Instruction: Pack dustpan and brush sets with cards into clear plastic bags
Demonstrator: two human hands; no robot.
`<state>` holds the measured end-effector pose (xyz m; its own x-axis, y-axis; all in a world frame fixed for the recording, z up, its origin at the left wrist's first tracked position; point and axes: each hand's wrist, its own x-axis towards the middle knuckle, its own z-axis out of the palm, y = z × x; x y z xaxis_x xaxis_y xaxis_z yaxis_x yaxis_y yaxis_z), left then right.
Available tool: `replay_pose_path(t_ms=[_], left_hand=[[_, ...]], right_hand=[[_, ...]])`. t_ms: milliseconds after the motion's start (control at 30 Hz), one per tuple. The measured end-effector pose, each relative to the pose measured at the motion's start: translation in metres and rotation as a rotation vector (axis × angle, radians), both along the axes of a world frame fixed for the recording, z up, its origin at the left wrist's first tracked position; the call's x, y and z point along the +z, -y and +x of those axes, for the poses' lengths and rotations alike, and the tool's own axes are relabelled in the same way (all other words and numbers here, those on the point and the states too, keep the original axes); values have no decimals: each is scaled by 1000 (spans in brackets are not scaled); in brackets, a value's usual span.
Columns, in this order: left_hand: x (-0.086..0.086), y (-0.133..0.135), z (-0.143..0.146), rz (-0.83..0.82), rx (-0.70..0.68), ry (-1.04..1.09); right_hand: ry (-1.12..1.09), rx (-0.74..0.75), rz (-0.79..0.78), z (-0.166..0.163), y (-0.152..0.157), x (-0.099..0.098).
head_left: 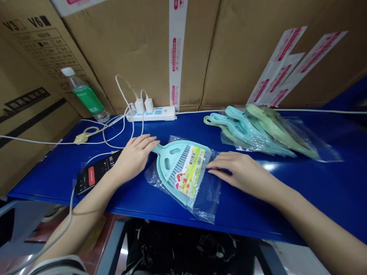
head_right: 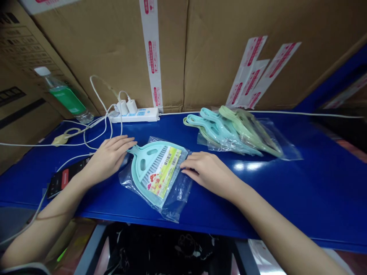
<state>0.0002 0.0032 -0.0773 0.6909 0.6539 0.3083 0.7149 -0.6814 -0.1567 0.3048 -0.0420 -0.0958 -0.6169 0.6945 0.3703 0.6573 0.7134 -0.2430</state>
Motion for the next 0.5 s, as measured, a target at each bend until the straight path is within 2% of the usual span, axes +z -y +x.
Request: replay_pose_path(t_ms=[333, 500], left_hand=[[5, 5, -1, -180, -48, -36], [5, 5, -1, -193, -53, -35]], right_hand=[[-173, -123, -162, -1, 0, 2], [-241, -243, -272, -8, -1, 1]])
